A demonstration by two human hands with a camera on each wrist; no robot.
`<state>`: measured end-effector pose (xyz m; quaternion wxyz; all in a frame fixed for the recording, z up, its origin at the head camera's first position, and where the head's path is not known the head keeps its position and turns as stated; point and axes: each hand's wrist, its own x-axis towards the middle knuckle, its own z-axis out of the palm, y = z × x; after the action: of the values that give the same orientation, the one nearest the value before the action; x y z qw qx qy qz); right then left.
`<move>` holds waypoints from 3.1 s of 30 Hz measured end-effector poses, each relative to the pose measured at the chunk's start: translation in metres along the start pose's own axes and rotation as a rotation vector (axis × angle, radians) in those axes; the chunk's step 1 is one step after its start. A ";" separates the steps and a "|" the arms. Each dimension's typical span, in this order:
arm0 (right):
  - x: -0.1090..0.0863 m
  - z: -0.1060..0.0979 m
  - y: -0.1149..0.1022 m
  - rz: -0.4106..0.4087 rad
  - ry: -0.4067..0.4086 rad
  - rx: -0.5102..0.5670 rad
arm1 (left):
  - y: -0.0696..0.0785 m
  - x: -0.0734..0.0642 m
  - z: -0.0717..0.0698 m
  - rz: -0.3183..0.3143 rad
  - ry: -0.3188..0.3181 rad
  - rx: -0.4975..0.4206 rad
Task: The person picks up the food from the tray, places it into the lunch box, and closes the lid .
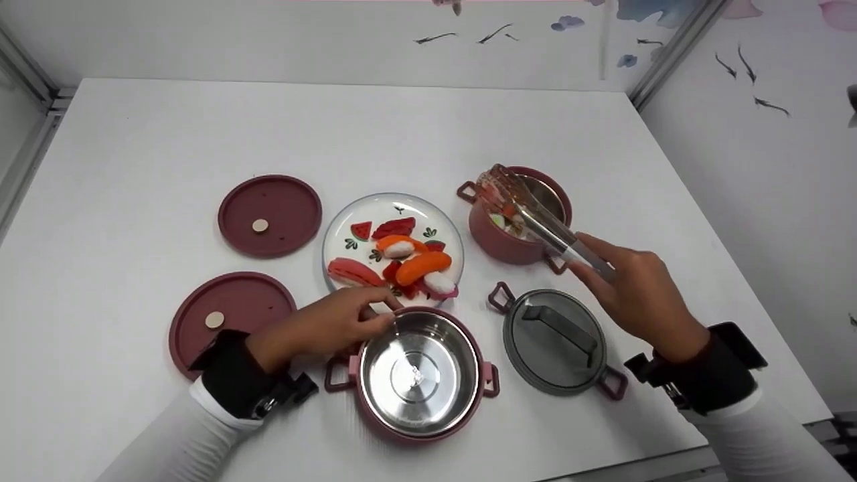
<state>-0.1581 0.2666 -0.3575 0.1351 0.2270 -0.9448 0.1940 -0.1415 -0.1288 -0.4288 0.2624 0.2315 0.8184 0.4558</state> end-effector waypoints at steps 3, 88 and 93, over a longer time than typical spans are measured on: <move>-0.001 0.000 0.011 0.027 0.010 -0.037 | -0.001 -0.001 0.001 0.008 0.005 -0.003; 0.048 0.042 -0.052 -0.075 -0.358 -0.065 | -0.004 0.002 0.002 0.041 0.008 0.018; 0.043 0.036 -0.049 -0.066 -0.333 -0.057 | -0.002 0.002 0.000 0.044 0.013 0.008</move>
<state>-0.1779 0.1947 -0.3597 -0.0106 0.2829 -0.9513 0.1223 -0.1431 -0.1285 -0.4315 0.2460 0.2477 0.8167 0.4596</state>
